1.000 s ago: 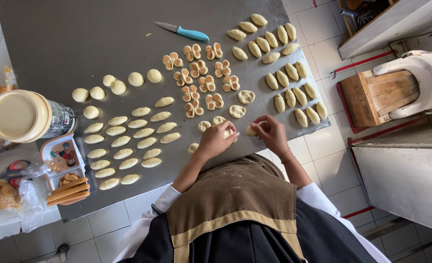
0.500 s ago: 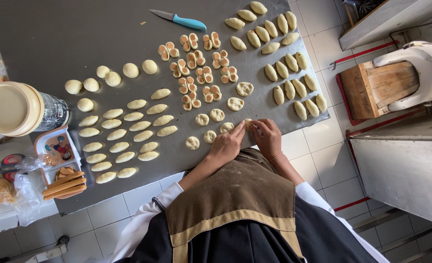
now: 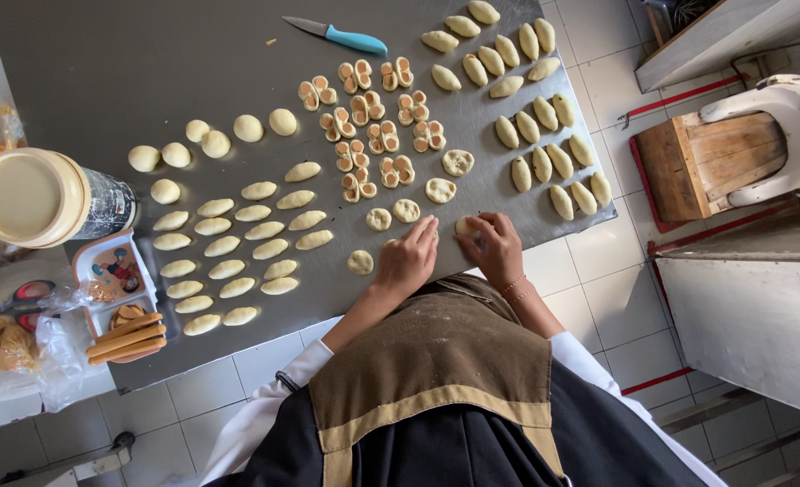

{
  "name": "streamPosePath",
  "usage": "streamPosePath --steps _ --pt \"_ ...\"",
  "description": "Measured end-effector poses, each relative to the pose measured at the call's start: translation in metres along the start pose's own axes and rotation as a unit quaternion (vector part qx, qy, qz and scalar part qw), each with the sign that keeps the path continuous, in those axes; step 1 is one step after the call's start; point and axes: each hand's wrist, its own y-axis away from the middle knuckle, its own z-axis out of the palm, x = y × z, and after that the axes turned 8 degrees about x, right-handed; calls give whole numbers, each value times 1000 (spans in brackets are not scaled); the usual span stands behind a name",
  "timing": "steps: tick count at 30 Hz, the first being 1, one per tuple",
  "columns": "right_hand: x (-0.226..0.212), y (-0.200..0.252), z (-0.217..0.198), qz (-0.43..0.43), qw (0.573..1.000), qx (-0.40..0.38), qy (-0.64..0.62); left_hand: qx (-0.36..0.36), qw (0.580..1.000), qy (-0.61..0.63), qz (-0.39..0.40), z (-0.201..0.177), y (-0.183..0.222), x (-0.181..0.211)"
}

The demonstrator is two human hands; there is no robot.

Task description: The person shapes portions of dough by hand on a metal workbench, fills small dough cups with a dark filling from a container using a spoon, and places sausage pieces into other dough shapes.

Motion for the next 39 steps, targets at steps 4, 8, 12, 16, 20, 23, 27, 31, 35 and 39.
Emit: streamPosePath --steps 4,8,12,16,20,23,27,31,35,39 --pt "22 -3 8 101 991 11 -91 -10 1000 20 -7 -12 2 8" --pt "21 -3 5 220 956 -38 -191 -38 998 39 31 -1 -2 9" --pt "6 -2 4 49 998 -29 -10 -137 990 17 42 23 -3 12" --pt "10 5 0 59 998 -31 -22 -156 980 -82 91 46 -1 6" --pt "5 17 -11 -35 996 -77 25 -207 971 -93 70 57 -7 7" --pt "1 28 -18 -60 980 -166 91 -195 973 -105 62 59 -5 4" --pt "28 34 -25 -81 969 -196 123 -107 988 -76 79 52 -5 4" --pt "68 38 -31 120 959 -185 -179 -253 966 -50 4 50 -11 -3" --pt "50 22 -27 134 972 -122 -147 -226 974 10 -21 49 -15 -4" --pt "17 9 -19 -60 983 -170 18 -237 956 -147 91 41 -14 4"
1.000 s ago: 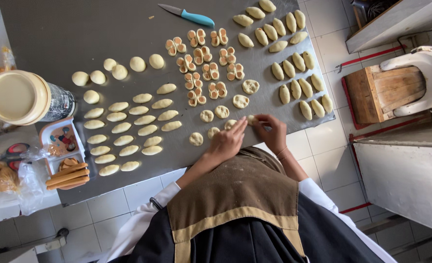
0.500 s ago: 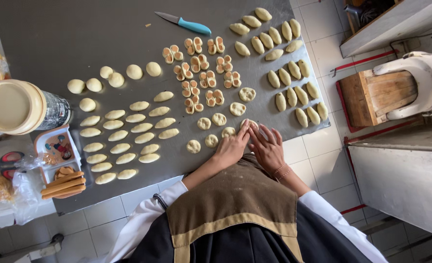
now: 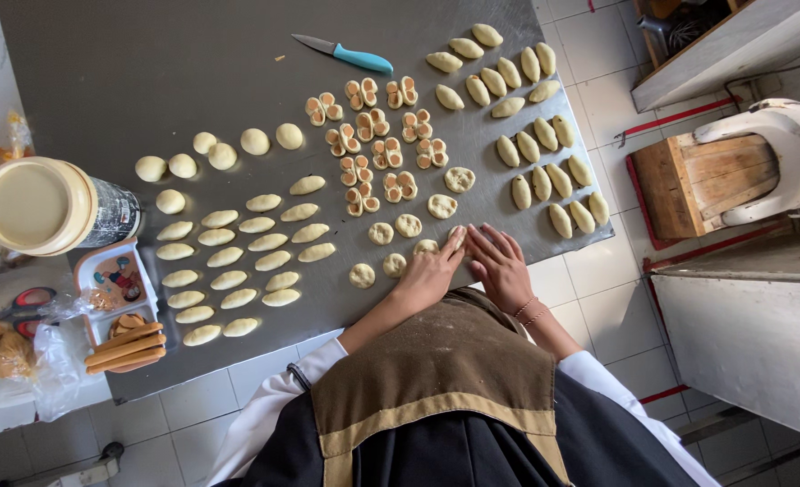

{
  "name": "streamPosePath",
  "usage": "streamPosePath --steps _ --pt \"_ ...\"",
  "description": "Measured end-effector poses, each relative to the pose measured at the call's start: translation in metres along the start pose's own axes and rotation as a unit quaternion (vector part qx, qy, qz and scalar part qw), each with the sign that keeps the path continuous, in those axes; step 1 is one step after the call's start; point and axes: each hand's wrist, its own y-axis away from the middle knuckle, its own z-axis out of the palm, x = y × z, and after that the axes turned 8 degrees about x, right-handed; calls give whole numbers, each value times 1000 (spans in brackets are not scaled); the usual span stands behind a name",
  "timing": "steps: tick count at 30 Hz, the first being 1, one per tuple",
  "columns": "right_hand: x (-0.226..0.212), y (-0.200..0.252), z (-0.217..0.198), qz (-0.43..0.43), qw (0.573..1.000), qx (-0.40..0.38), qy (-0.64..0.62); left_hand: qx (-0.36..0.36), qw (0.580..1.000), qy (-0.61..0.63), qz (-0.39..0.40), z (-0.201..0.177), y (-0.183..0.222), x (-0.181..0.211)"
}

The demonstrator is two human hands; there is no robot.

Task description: The person shapes portions of dough by hand on a metal workbench, fills small dough cups with a dark filling from a container using a spoon, and places sausage pieces into other dough shapes.

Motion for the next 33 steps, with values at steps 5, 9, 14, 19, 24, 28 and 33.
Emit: streamPosePath --steps 5,9,14,19,24,28,33 --pt "9 -7 -5 18 1000 -7 -3 -31 999 14 -7 -3 12 -1" --pt "24 -11 11 -24 997 -29 -67 -13 999 44 -19 -17 15 0" --pt "52 -17 24 201 951 3 -234 76 966 230 -93 -36 15 0" --pt "39 -27 15 291 814 123 -487 192 816 513 -184 -58 30 -22" --pt "-32 -43 4 112 951 141 -250 159 318 899 -257 -58 6 -39" --pt "-74 -51 5 163 934 123 -292 216 475 815 -251 -54 -22 -21" --pt "-40 -48 0 245 855 200 -412 139 558 788 -221 -69 -29 -20"
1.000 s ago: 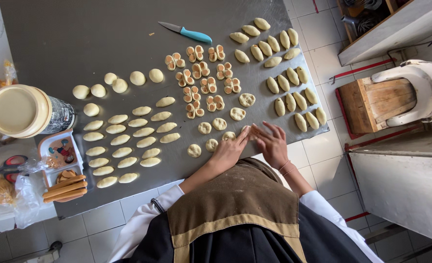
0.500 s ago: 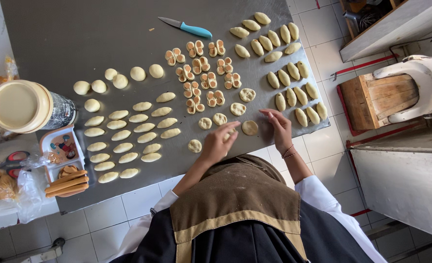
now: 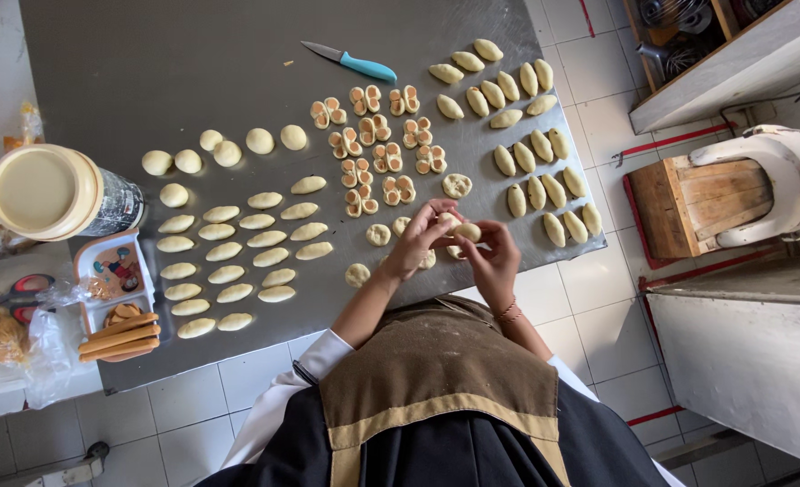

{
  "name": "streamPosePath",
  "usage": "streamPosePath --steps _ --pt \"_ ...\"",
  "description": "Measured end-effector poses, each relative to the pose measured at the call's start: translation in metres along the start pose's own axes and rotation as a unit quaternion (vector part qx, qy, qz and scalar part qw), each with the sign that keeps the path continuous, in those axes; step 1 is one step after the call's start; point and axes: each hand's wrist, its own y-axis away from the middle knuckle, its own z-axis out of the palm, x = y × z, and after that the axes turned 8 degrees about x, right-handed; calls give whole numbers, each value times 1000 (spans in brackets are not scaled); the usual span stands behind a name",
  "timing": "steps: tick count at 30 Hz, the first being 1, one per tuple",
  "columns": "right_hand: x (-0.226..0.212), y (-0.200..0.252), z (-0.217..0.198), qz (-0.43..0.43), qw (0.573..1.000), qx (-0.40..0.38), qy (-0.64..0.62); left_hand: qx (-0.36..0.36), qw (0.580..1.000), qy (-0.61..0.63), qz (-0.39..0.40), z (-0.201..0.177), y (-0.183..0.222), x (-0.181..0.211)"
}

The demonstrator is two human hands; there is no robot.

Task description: The person shapes portions of dough by hand on a metal workbench, fills small dough cups with a dark filling from a container using a spoon, and places sausage pieces into other dough shapes.

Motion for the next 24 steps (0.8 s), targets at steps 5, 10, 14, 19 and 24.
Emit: streamPosePath --steps 5,10,14,19,24 --pt "16 -2 -34 27 997 71 -18 -75 970 -192 130 4 -22 0" --pt "37 -18 -60 -27 980 160 114 -24 876 -408 256 23 -56 -6" --pt "41 -16 -67 -213 884 103 404 -76 771 -537 335 15 -83 -52" --pt "44 -2 -70 -316 813 82 483 -130 574 -703 398 1 -67 -80" --pt "66 -6 -72 -188 901 133 368 -185 477 -786 346 14 -56 -76"
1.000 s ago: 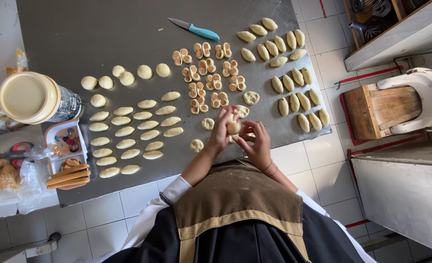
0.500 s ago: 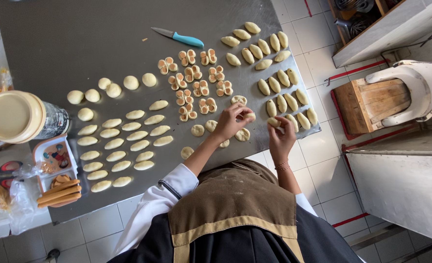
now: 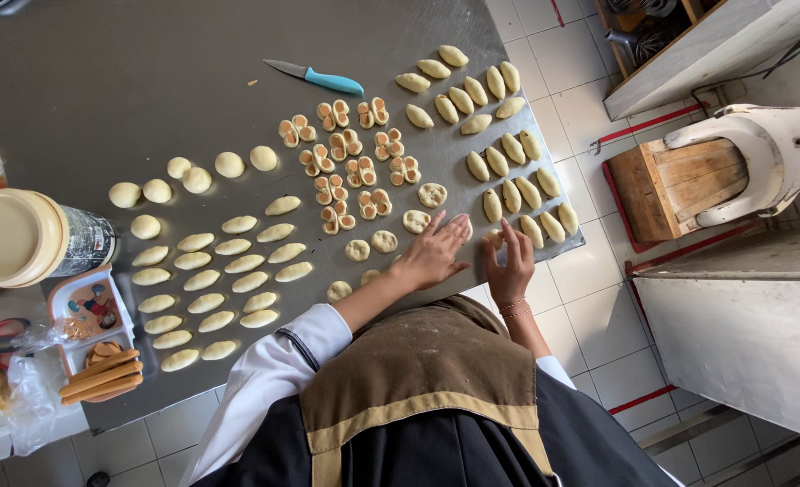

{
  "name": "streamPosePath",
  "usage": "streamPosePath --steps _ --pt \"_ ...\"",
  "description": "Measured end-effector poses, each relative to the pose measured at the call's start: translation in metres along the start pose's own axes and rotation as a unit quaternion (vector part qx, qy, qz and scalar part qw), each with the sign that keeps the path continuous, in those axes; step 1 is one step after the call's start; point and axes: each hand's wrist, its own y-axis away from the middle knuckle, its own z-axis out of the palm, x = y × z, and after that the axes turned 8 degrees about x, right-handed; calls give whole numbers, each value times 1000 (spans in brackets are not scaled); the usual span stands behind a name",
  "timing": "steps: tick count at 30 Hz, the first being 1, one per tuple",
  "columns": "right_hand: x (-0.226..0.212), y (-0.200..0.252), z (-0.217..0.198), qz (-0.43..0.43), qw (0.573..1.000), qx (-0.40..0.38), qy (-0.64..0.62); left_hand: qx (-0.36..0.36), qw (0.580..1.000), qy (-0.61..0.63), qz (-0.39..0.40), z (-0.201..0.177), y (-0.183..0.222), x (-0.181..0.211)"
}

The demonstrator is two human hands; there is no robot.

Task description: The person shapes portions of dough by hand on a metal workbench, fills small dough cups with a dark filling from a container using a spoon, and places sausage pieces into other dough shapes.

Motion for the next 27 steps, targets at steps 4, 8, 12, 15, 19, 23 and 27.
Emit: streamPosePath --steps 4,8,12,15,19,23,27 --pt "-4 2 7 -58 996 19 -68 -59 998 -18 -5 -18 1 1" --pt "-15 2 -8 -52 998 -25 -5 -93 995 26 -32 -36 -1 -5" --pt "-16 -8 -1 -90 990 -83 74 -136 985 89 -61 -45 -1 -8" --pt "-24 -11 8 -157 966 -153 141 -118 992 24 -40 -47 2 -5" --pt "-30 -13 -5 -182 956 -164 163 -108 989 82 -62 -51 7 -9" --pt "-24 -16 -17 -7 989 -140 -53 74 977 157 -124 -60 10 -8" --pt "-16 -15 -21 66 995 -75 -22 153 953 187 -183 -58 14 0"
